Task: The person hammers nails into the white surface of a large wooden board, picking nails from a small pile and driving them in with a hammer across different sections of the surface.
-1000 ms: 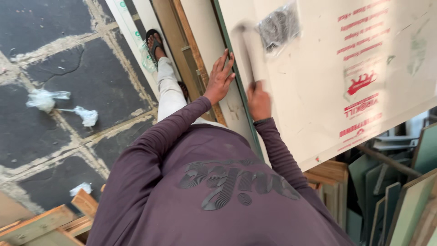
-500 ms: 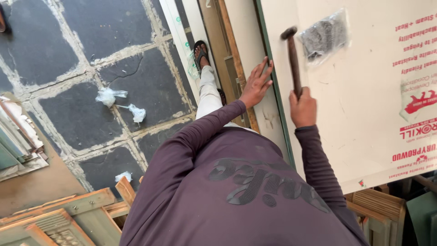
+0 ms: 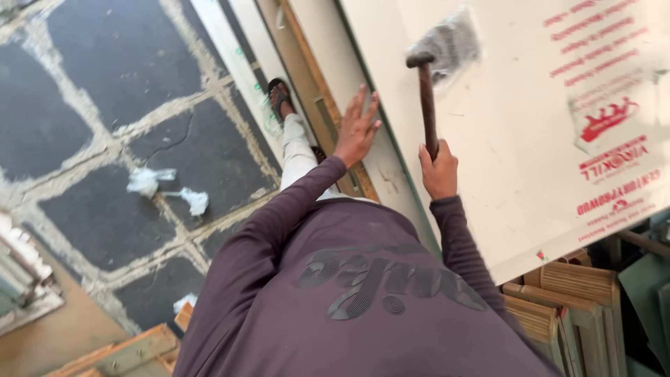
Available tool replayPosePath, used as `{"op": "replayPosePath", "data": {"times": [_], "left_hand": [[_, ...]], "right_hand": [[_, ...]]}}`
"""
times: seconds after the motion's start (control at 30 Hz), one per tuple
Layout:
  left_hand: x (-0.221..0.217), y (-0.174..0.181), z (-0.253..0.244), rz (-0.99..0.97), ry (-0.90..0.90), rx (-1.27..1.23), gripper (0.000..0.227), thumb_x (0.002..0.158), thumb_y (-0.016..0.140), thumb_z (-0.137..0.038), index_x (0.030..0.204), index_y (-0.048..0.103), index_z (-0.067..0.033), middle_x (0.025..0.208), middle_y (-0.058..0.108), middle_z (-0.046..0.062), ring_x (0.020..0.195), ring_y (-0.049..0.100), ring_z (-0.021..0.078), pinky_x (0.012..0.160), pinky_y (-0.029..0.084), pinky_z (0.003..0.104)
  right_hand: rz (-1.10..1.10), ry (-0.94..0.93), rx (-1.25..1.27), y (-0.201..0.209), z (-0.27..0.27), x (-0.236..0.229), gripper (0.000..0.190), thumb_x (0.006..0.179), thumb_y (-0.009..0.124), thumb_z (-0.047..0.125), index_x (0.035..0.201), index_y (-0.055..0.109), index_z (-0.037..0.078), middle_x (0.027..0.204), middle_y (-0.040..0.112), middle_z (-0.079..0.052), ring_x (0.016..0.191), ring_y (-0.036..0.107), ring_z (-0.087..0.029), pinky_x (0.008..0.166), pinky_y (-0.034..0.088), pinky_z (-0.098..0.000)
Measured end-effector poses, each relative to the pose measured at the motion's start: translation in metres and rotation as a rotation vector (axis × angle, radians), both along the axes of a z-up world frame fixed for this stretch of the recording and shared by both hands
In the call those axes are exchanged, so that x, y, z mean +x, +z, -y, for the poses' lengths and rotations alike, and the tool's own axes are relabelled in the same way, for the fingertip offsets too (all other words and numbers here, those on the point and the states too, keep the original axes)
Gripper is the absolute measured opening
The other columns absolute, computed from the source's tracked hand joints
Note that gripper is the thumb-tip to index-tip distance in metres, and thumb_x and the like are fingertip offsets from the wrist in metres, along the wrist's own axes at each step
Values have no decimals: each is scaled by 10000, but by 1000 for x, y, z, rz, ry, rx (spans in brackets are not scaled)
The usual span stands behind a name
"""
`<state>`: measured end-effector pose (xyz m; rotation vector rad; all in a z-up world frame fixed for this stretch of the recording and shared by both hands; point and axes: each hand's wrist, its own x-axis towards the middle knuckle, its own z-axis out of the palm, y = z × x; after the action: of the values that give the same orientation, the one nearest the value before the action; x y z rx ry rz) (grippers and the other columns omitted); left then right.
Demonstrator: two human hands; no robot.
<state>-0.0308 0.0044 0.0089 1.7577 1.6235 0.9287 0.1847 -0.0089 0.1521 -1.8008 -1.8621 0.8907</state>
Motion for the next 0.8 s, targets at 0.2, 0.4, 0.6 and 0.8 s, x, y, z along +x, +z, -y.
{"op": "replayPosePath", "data": {"times": [0.2, 0.4, 0.6, 0.8], "left_hand": [[9, 69, -63, -191, 17, 238, 825, 1040, 700, -385, 1689, 232, -183, 1783, 74, 50, 1649, 150, 302, 1363, 159, 501], [34, 101, -163, -536, -393, -2, 1071, 764, 819, -563, 1628, 275, -243, 1717, 104, 91, 1583, 47, 351, 1281, 97, 559], [58, 19, -189, -501, -437, 78, 878, 936, 694, -503, 1643, 272, -198, 1727, 123, 140, 1590, 78, 365, 1261, 135, 565], [137, 1, -226, -372, -372, 276, 849, 831, 741, -269, 1553, 361, -35, 1674, 218, 218, 1560, 173, 380, 1206, 224, 590]], "right_hand": [[23, -232, 66, 33, 48, 38, 331, 1038, 672, 257, 886, 538, -5, 628, 517, -138, 537, 512, -208, 524, 422, -372], [-12, -474, 33, 23, 99, 67, 358, 1025, 678, 288, 861, 558, -7, 622, 560, -111, 562, 548, -165, 544, 447, -360], [-107, -630, 22, -2, 135, 83, 330, 1017, 671, 298, 880, 594, 8, 658, 580, -64, 573, 549, -133, 533, 455, -329], [-263, -681, 45, -22, 134, 99, 295, 993, 673, 270, 952, 610, -16, 672, 569, -29, 563, 511, -108, 494, 427, -306]]}}
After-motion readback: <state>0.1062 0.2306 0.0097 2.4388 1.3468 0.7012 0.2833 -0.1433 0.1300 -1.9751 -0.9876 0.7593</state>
